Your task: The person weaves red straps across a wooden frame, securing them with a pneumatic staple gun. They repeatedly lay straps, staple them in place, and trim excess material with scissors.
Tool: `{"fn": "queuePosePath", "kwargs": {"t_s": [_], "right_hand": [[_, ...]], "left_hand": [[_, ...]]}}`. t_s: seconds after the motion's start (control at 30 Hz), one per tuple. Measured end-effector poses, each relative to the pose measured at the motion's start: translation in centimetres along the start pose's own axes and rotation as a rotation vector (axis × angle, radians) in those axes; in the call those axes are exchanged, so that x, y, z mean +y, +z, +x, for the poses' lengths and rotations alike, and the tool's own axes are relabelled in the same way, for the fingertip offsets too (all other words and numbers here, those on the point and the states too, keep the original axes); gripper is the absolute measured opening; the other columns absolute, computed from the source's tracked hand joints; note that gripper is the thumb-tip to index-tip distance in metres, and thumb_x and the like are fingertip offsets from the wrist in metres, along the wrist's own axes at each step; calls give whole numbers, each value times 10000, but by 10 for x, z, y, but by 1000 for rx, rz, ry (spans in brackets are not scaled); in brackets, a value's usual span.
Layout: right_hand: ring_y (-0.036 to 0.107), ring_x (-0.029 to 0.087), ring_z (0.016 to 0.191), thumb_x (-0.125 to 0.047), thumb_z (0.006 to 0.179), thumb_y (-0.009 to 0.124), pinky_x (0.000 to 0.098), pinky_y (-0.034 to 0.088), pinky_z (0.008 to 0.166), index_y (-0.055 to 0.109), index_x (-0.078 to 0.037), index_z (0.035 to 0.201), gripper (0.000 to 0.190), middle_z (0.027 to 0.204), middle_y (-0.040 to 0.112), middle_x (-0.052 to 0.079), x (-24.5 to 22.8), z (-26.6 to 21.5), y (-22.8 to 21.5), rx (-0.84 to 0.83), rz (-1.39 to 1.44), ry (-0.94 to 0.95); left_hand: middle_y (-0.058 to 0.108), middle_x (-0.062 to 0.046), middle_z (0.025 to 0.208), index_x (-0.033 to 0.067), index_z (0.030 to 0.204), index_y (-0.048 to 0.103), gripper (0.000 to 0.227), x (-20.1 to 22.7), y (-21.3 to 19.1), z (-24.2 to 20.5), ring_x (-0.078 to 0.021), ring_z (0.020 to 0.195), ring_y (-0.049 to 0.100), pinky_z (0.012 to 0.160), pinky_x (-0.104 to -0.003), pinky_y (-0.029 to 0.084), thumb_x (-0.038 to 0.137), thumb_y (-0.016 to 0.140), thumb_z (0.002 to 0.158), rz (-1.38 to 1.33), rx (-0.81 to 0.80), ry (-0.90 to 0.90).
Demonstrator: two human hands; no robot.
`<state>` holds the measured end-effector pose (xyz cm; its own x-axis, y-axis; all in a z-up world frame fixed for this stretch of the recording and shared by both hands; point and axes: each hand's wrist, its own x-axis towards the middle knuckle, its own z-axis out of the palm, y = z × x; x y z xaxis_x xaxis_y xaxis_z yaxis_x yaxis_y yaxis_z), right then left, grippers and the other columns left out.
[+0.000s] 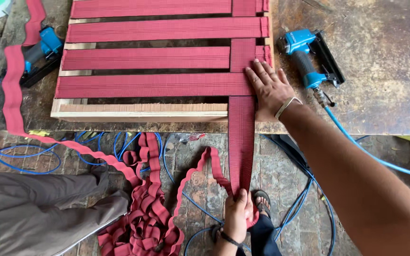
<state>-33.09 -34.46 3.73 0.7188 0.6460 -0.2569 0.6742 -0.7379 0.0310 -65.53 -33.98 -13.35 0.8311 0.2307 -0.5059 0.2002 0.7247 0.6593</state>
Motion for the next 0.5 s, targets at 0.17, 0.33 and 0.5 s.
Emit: {"fn": "queuePosePath", "kwargs": {"t_s": [0.17, 0.33, 0.5], "right_hand": [[-28, 281, 1583, -542, 585, 876, 502, 50, 1264, -11, -181, 1625, 1414, 1713, -37, 111, -4, -10, -10, -59, 3, 34], [-16, 290, 1584, -543, 561, 893, 496, 55, 1276, -15, -179, 1638, 1455, 1720, -28, 116, -6, -8, -10, -64, 6, 10], [-57, 334, 1573, -686, 561, 868, 569, 62, 1250, -36, -145, 1618, 1492, 1708, -61, 134, 0, -1, -18, -103, 11, -41]], "left_hand": [[422, 53, 556, 119, 759, 535, 394, -41, -45, 82, -81, 429, 358, 396, -271, 291, 421, 647, 986, 40, -27, -3], [477, 43, 590, 96, 746, 557, 405, -66, -88, 209, -93, 468, 418, 431, -294, 328, 392, 669, 999, 250, -48, 131], [723, -72, 805, 86, 986, 747, 302, -44, -102, 302, -233, 701, 660, 608, -391, 538, 376, 672, 941, 805, -9, 456]]}}
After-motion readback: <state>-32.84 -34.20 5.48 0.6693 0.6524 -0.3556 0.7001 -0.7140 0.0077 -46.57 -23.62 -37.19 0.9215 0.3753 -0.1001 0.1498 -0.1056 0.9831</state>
